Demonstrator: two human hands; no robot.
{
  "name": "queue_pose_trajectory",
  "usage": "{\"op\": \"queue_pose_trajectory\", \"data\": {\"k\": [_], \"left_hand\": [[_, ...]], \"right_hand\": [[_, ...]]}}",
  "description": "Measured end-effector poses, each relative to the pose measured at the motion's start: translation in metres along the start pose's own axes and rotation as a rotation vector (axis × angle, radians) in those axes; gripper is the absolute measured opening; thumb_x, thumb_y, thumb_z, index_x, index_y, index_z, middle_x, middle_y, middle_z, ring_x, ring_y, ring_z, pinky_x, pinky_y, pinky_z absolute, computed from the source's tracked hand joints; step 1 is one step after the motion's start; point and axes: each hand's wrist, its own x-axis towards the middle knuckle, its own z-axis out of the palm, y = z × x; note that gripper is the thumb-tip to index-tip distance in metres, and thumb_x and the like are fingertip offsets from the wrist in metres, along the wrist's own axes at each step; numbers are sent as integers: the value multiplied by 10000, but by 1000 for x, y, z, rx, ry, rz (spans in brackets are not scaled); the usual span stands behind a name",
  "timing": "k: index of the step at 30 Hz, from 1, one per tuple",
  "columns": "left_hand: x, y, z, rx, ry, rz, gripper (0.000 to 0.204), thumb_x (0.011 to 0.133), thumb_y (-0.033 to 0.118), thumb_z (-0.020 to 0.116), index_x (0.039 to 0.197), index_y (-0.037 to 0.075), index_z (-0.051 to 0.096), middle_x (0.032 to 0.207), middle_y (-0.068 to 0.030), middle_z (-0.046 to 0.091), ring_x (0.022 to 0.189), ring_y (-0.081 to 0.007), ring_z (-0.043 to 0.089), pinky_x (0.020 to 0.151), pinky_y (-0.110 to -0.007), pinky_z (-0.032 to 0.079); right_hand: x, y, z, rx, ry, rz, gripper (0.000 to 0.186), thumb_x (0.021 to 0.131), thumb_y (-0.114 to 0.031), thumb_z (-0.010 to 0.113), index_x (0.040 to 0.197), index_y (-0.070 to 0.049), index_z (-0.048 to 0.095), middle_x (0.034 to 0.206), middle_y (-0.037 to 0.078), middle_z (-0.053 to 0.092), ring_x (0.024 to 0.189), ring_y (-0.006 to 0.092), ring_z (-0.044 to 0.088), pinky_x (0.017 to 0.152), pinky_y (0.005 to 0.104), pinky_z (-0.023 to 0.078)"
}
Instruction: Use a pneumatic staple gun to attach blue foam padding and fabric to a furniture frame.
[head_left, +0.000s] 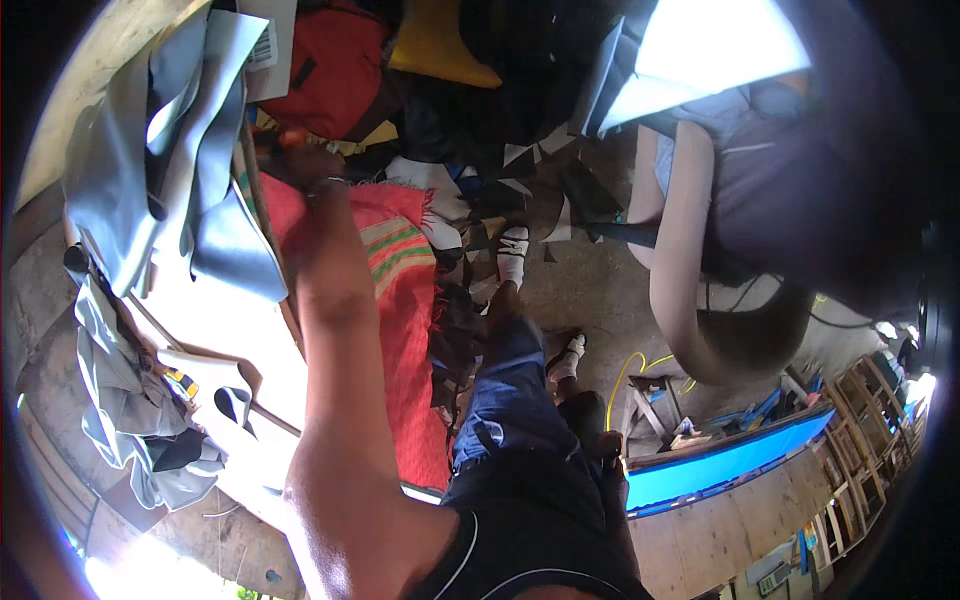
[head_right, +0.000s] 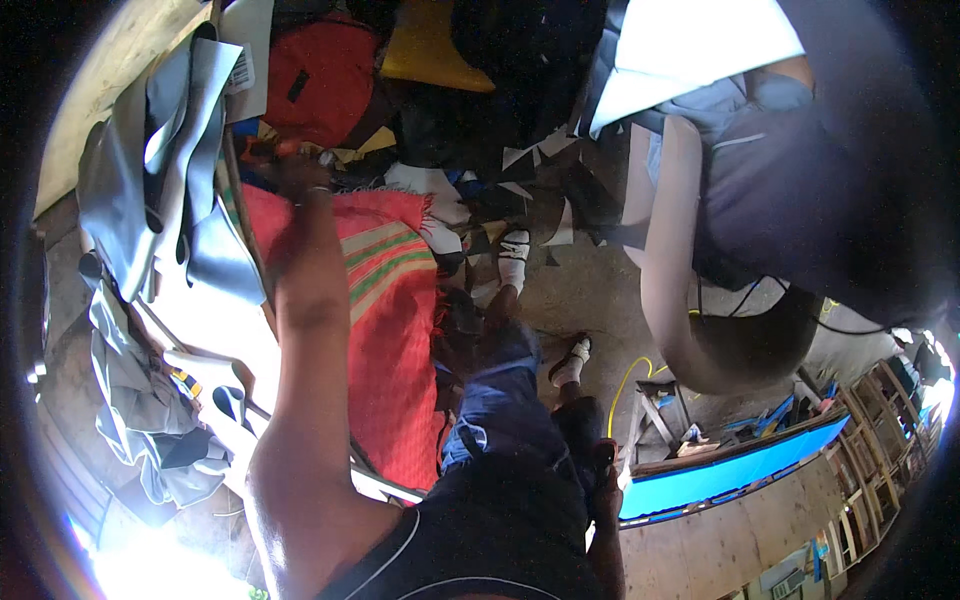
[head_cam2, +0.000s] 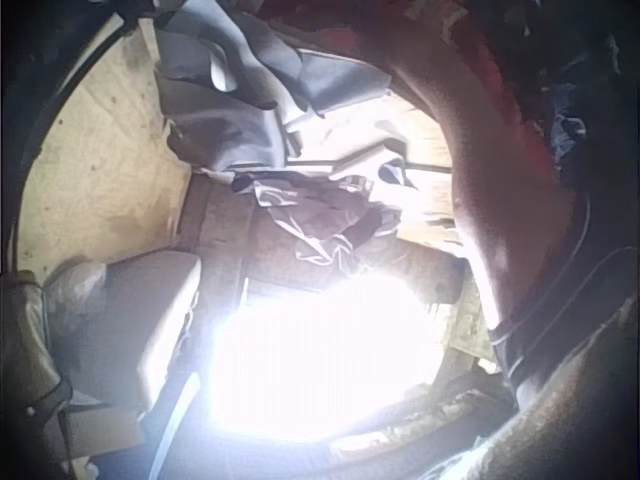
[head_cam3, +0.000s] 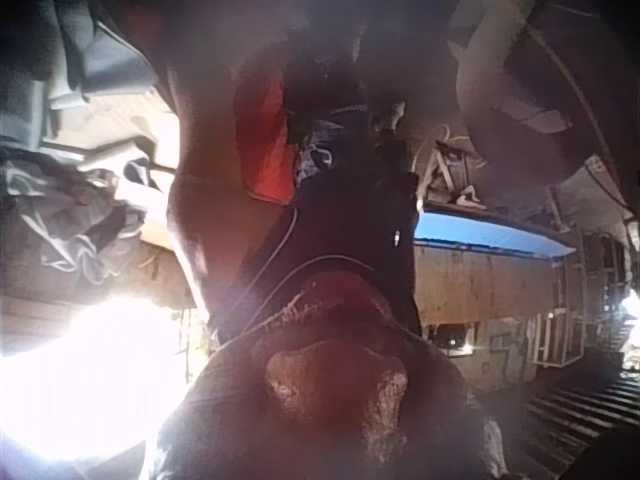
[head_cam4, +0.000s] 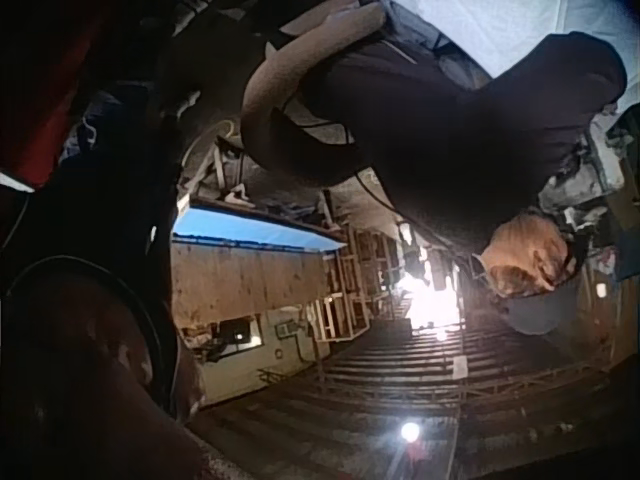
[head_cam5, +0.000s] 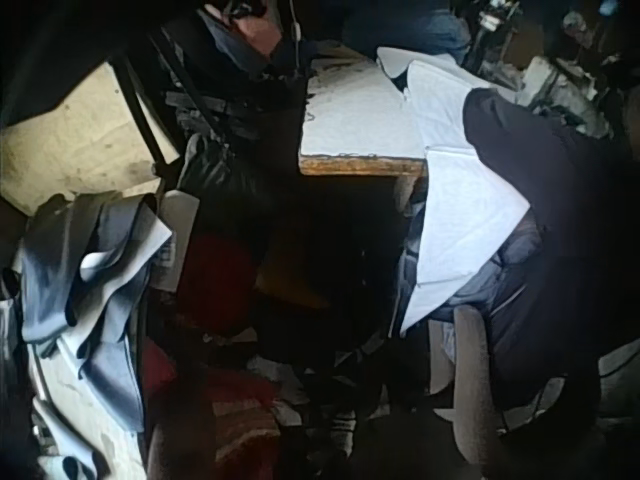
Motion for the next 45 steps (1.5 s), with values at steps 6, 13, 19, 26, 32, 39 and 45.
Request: {"op": "queue_pose_trajectory", "data": {"k": [6, 13, 19, 26, 32, 39, 45], "left_hand": [[-280, 172, 55, -434, -386, 588, 350, 926, 344, 637, 1152, 81, 682, 1069, -143, 726, 996, -321, 716, 821, -486, 556], [-602, 234, -72, -658, -1175, 1312, 280, 972, 264, 581, 1110, 59, 712, 1132, -178, 720, 1068, -394, 665, 931, -442, 529], [-602, 191, -118, -185, -969, 1730, 434, 1090, 325, 459, 1303, 17, 678, 1413, -195, 634, 1328, -362, 574, 1126, -410, 452], [-531, 71, -223, 240, -118, 1667, 255, 897, 321, 652, 1063, 185, 791, 1095, -116, 786, 1065, -306, 748, 861, -509, 612], [-615, 175, -169, 779, -147, 1952, 249, 891, 325, 651, 1052, 196, 790, 1100, -125, 779, 1086, -328, 732, 917, -496, 592], [-725, 266, -180, -9, -575, 1731, 312, 928, 329, 552, 1037, 135, 772, 1113, -181, 740, 1080, -415, 688, 947, -506, 543], [-781, 412, -244, 13, -478, 2002, 310, 942, 316, 550, 1055, 121, 763, 1106, -198, 735, 1080, -434, 675, 947, -513, 534]], "right_hand": [[33, 105, 76, -55, 110, -154, 562, 999, -219, 519, 1530, -62, 419, 1226, 298, 683, 1064, 492, 687, 899, 581, 529], [18, 118, 139, 610, 145, 16, 497, 959, -343, 615, 1404, -128, 561, 1244, 268, 694, 1186, 451, 657, 994, 528, 493], [81, 175, 247, 691, 146, 10, 638, 791, -435, 815, 1303, -92, 649, 1184, 236, 726, 1184, 427, 666, 988, 515, 515], [108, 256, 296, 1003, 271, 69, 531, 788, -377, 825, 1217, -86, 711, 1081, 156, 768, 1036, 308, 729, 914, 435, 549], [98, 297, 329, 1855, 121, 71, 242, 887, -240, 774, 960, -18, 714, 810, 99, 711, 710, 203, 675, 662, 386, 533], [168, 323, 419, 1040, 20, 46, 638, 772, -471, 870, 1149, 23, 725, 1064, 130, 758, 965, 238, 733, 841, 396, 579], [201, 281, 340, 941, 86, 6, 428, 981, -465, 515, 1218, -173, 719, 1125, 202, 748, 1072, 392, 717, 877, 495, 562]]}}
